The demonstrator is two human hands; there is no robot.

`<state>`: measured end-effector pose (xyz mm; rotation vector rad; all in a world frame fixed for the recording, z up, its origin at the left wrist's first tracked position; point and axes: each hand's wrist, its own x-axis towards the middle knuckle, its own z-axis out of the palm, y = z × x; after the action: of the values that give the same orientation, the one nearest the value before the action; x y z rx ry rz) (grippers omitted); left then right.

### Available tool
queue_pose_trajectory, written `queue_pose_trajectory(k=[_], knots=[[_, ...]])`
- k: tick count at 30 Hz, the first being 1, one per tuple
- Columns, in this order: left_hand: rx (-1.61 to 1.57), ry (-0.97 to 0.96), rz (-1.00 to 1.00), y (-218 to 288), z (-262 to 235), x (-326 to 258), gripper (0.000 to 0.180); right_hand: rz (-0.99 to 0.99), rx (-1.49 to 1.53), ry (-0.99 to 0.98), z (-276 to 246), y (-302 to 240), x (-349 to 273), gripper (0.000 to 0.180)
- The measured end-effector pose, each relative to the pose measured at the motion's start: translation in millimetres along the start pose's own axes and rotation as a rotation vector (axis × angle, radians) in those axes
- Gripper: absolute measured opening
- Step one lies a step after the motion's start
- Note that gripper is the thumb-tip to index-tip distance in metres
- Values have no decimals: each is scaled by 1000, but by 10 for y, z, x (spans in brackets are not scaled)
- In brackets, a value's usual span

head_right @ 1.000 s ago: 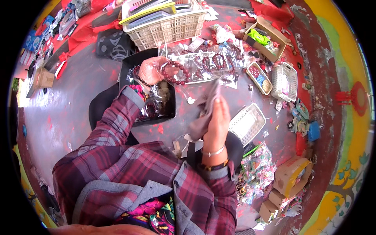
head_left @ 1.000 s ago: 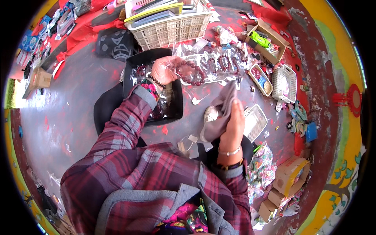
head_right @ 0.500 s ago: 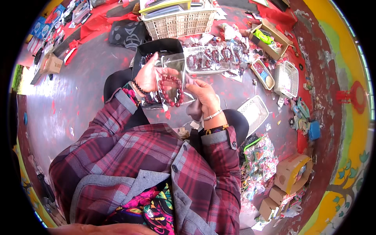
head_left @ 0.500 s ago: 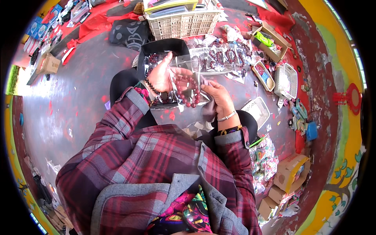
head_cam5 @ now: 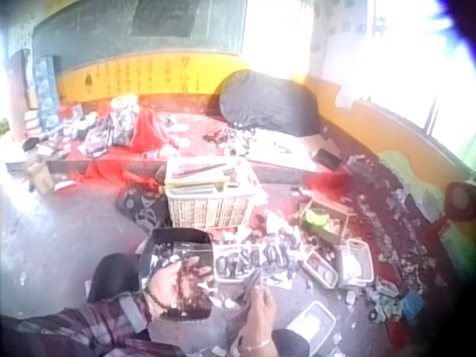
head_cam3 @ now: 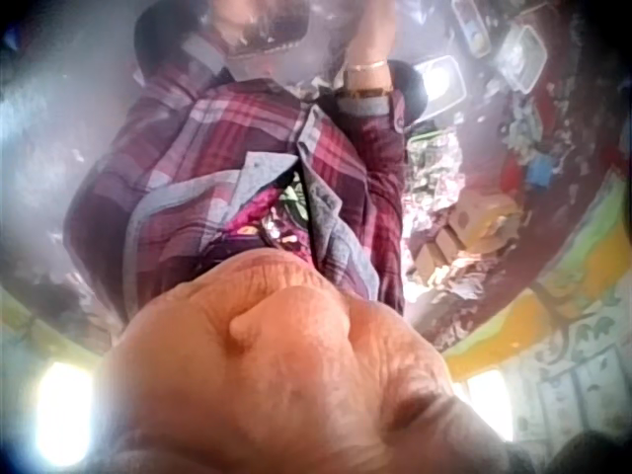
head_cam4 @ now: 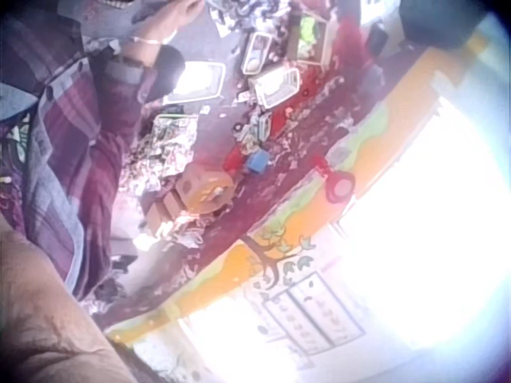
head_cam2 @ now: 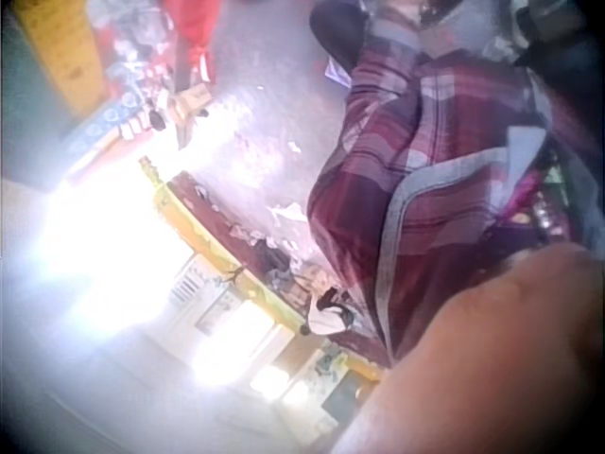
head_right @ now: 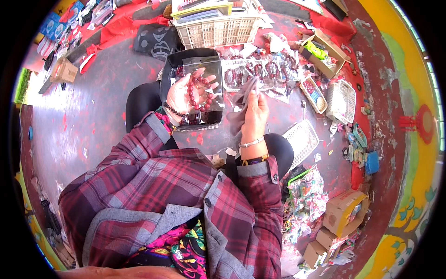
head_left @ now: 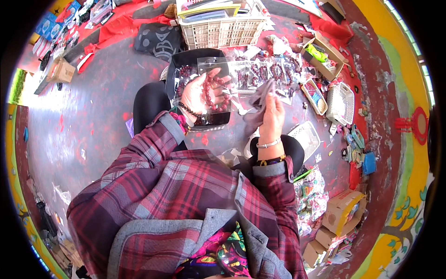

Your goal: The person sits cross-legged on the floor and repeatedly picks up small plastic bags containing dark beads. They remove the beads, wipe them with a cloth, and place them back into the bags. The process is repetitive and involves handling multiple bags one by one.

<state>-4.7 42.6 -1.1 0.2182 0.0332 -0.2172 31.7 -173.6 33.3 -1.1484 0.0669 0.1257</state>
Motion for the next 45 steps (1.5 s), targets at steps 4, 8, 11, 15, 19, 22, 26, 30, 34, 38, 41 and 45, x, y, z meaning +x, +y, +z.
queue_pose_trajectory(k=[4, 8, 11, 15, 19, 22, 26, 30, 34, 38, 41, 45], knots=[[26, -85, -74, 70, -109, 48, 52, -284, -519, -73, 37, -30, -103, 28], [-44, -272, -207, -58, 14, 31, 65, -697, -1128, -517, 329, 132, -308, 45], [-104, 117, -140, -272, 80, 25, 66, -731, -1326, -597, 390, 156, -329, 45], [25, 54, -172, -432, 364, 20, 69, -745, -1362, -453, 365, 122, -200, 44], [127, 78, -299, -432, 516, -54, 60, -743, -1276, -305, 314, 88, -92, 43], [135, 12, -261, -442, 305, -96, 48, -612, -1146, -216, 302, 105, -18, 39], [84, -27, -265, -367, 413, -161, 62, -442, -1110, 2, 136, 194, 116, 32], [84, -28, -220, -101, 374, -126, 54, -240, -737, 141, -80, 167, 242, 28], [72, 16, -68, 65, 173, -63, 36, -418, -646, 150, 98, -61, 97, 26], [136, 226, -48, 6, 164, -48, 30, -892, -1086, -171, 277, 72, -148, 39], [114, 150, -50, -34, 118, -51, 41, -1020, -1182, -546, 483, 154, -253, 40], [144, 215, 36, 34, 341, -67, 36, -811, -1364, -175, 317, 227, -93, 24]])
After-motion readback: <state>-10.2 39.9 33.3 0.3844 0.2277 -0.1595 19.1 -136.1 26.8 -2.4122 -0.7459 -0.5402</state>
